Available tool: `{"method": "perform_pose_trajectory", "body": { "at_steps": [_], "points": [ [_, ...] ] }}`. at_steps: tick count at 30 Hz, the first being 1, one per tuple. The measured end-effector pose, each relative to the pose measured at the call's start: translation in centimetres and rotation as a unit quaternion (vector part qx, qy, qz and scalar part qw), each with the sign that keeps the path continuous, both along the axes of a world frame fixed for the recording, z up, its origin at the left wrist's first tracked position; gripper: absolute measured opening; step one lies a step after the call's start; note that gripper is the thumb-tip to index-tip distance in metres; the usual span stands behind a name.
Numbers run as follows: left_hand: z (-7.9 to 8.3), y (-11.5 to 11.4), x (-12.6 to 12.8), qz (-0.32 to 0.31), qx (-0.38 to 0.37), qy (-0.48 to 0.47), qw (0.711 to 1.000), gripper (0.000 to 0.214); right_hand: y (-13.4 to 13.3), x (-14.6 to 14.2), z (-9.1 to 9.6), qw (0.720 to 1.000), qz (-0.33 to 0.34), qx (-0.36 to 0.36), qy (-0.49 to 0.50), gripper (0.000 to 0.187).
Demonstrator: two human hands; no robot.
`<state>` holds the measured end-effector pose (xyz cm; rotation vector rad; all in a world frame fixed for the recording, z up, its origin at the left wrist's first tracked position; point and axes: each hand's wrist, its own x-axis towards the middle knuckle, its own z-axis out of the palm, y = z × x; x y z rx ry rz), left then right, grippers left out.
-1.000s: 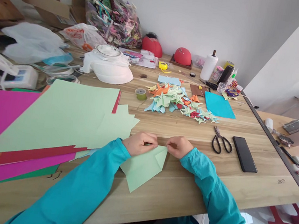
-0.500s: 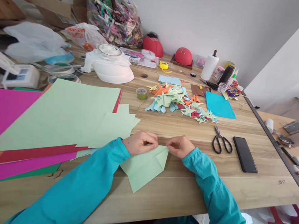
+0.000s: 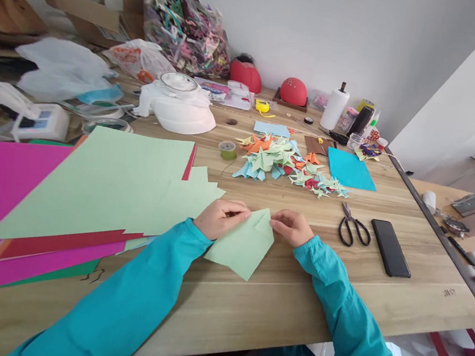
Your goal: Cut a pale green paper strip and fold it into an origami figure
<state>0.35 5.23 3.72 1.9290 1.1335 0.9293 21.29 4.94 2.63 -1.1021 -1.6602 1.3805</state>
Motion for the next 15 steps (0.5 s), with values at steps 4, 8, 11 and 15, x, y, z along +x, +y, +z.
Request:
{"method": "perform_pose_trajectory", "body": {
  "at_steps": [4,8,11,15],
  "points": [
    [-0.53,0.35,0.1,0.072,-0.03,-0.054,0.995,0.029,-0.01,-0.59,-0.56,0.997,-0.024,-0.067,0.007,0.036],
    [-0.98,0.53,-0.04,0.065,-0.104,-0.055,0.991,0.034,0.24,-0.38,-0.34,0.996,-0.071,-0.052,0.007,0.038],
    [-1.0,0.59,-0.28,0.062,-0.139,-0.038,0.988,0.037,0.41,0.02,0.05,0.996,-0.077,-0.051,0.009,0.039],
    [-0.68,0.44,-0.31,0.016,-0.197,-0.077,0.977,0.036,0.32,0.3,0.32,0.995,-0.04,-0.087,-0.002,0.04]
  ]
}}
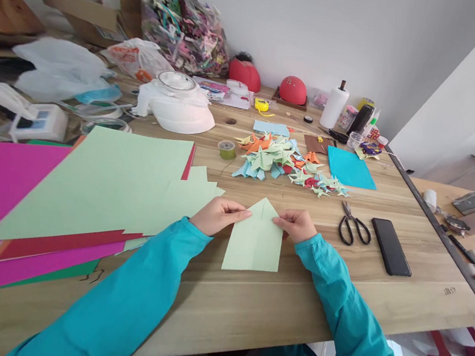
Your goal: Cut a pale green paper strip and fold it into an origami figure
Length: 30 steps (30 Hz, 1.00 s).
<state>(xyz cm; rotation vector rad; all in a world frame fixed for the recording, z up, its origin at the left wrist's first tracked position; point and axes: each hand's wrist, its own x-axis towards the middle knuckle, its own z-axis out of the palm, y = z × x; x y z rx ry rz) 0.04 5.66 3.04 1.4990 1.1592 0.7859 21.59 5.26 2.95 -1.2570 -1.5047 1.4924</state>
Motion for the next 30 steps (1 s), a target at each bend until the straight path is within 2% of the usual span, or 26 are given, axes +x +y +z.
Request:
{"method": "perform_pose_trajectory", "body": {
  "at_steps": [3,7,9,12,16,19,21,25,28,30],
  "points": [
    [0.1,-0.4,0.6,-0.025,-0.031,-0.055,0.998,0.038,-0.4,-0.2,-0.1,0.998,0.059,-0.028,-0.007,0.041],
    [0.0,-1.0,1.6,-0.007,0.008,-0.021,1.0,0.032,-1.0,-0.9,-0.5,0.994,0.106,-0.005,-0.027,0.041],
    [0.0,-1.1,1.9,-0.006,0.015,-0.022,1.0,0.032,-1.2,-1.1,-0.6,0.993,0.101,0.038,-0.047,0.041],
    [-0.1,-1.1,2.0,-0.009,-0.031,-0.057,0.998,0.032,-1.2,-1.3,-0.5,0.99,0.091,0.078,-0.075,0.043],
    [-0.3,-1.2,2.1,0.0,-0.092,-0.109,0.99,0.037,-1.1,-1.2,-0.4,0.991,0.093,0.058,-0.078,0.043],
    [-0.4,-1.2,2.1,0.02,-0.095,-0.108,0.989,0.043,-0.9,-1.1,-0.4,0.993,0.083,0.035,-0.071,0.042],
    [-0.6,-1.1,2.1,0.035,-0.059,-0.085,0.994,0.04,-0.6,-1.0,-0.6,0.995,0.056,0.023,-0.076,0.04],
    [-1.9,-0.4,2.1,0.079,0.06,-0.007,0.995,0.022,0.1,-0.5,-1.1,0.995,-0.033,0.022,-0.095,0.034],
    [-3.0,0.0,2.1,0.114,0.135,0.054,0.983,0.022,0.5,-0.1,-1.5,0.993,-0.049,0.022,-0.104,0.027],
    [-3.4,0.1,2.0,0.117,0.225,0.103,0.962,0.024,0.7,0.0,-1.8,0.984,-0.058,0.051,-0.162,0.02]
  ]
}}
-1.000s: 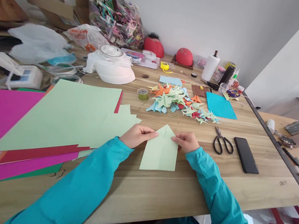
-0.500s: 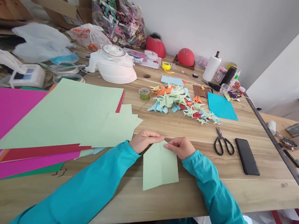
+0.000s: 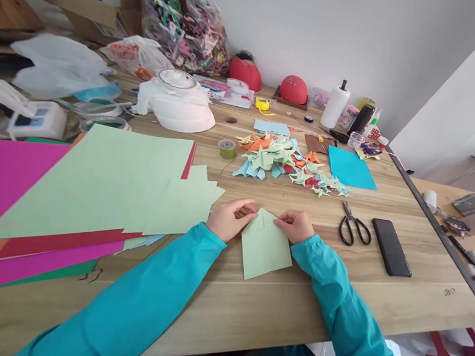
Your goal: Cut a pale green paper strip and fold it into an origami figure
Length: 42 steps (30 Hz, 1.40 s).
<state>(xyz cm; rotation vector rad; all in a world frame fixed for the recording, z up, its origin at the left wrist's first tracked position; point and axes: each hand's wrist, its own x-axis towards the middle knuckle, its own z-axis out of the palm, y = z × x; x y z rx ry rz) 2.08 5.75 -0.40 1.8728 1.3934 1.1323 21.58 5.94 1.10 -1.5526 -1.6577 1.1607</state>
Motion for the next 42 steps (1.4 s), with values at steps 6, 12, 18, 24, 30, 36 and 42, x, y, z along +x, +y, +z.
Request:
{"method": "perform_pose_trajectory", "body": {
  "at_steps": [6,12,18,24,30,36,42],
  "points": [
    [-0.9,0.3,0.1,-0.166,0.217,0.226,0.935,0.027,0.1,0.1,-0.3,0.961,0.001,0.106,-0.255,0.01],
    [-1.4,0.6,0.2,-0.205,0.212,0.298,0.908,0.033,0.1,0.4,0.1,0.942,-0.02,0.108,-0.317,0.019],
    [-1.1,0.4,0.2,-0.206,0.195,0.314,0.906,0.034,-0.1,0.1,0.5,0.943,-0.012,0.095,-0.32,0.015],
    [-1.1,0.3,0.7,-0.165,0.149,0.287,0.932,0.031,-1.7,-0.4,0.0,0.847,0.083,0.275,-0.447,0.015],
    [-1.3,0.4,0.8,-0.174,0.196,0.308,0.915,0.031,-3.4,0.0,-1.1,0.784,0.177,0.428,-0.414,0.024],
    [-1.2,0.2,0.7,-0.178,0.246,0.347,0.888,0.029,-4.2,0.8,-1.0,0.828,0.203,0.4,-0.337,0.035],
    [-1.1,0.0,0.6,-0.179,0.241,0.37,0.879,0.032,-4.2,1.3,-0.9,0.829,0.224,0.384,-0.339,0.037]
  ]
}}
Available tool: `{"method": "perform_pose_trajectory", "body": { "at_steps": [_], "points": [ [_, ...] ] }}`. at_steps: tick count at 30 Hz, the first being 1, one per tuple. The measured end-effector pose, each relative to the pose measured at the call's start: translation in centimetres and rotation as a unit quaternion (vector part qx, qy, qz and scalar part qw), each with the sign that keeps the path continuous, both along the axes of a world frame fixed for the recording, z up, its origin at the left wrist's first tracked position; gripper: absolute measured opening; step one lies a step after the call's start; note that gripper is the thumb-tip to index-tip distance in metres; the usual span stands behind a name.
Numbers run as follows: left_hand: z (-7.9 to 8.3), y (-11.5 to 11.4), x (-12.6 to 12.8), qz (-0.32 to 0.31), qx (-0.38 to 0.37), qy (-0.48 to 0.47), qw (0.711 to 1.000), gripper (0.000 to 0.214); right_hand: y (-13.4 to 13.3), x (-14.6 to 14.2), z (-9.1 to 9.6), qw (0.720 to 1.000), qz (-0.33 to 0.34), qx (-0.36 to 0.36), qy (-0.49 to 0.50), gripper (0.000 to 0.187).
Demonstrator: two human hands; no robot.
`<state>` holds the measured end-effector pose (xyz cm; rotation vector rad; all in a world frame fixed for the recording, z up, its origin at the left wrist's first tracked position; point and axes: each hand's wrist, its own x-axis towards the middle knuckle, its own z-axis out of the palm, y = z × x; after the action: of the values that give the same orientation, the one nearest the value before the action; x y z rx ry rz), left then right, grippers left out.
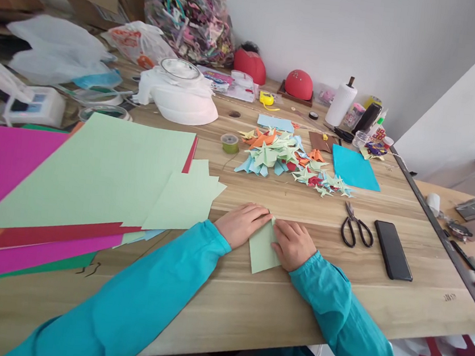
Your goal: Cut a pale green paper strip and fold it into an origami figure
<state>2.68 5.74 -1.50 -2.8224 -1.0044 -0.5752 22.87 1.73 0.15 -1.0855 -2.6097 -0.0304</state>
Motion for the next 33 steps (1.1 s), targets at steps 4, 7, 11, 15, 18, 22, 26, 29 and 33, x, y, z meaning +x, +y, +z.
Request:
{"method": "perform_pose_trajectory", "body": {
  "at_steps": [4,7,11,15,18,22,26,29,33],
  "points": [
    [-0.1,0.1,-0.1,0.006,-0.004,0.01,1.0,0.03,0.5,0.4,-0.1,0.997,0.021,-0.012,0.071,0.036],
    [0.0,0.0,-0.1,0.006,0.002,0.019,1.0,0.029,1.0,0.7,-0.4,0.996,0.029,-0.021,0.077,0.039],
    [0.1,0.0,-0.1,0.0,-0.001,0.01,1.0,0.028,1.1,0.9,-0.7,0.998,0.028,-0.046,0.03,0.047],
    [-0.1,0.1,-0.2,-0.007,0.002,-0.002,1.0,0.028,0.9,1.0,-0.6,0.997,-0.006,-0.07,-0.01,0.052],
    [-0.1,0.2,-0.3,-0.004,0.009,0.003,1.0,0.028,0.7,1.1,-0.3,0.996,-0.006,-0.086,-0.033,0.055],
    [0.0,0.1,-0.3,0.001,0.005,0.011,1.0,0.027,0.1,0.8,0.2,0.994,0.006,-0.095,-0.058,0.058],
    [0.1,-0.1,-0.3,0.008,0.007,0.012,1.0,0.027,-0.7,0.1,0.3,0.993,-0.01,-0.09,-0.081,0.068],
    [0.3,-0.1,-0.2,0.012,0.012,0.011,1.0,0.026,-1.1,-0.4,0.2,0.992,-0.026,-0.084,-0.085,0.072],
    [0.6,-0.3,0.0,0.029,0.03,0.009,0.999,0.026,-1.4,-0.8,0.2,0.993,-0.031,-0.078,-0.086,0.073]
  ]
}}
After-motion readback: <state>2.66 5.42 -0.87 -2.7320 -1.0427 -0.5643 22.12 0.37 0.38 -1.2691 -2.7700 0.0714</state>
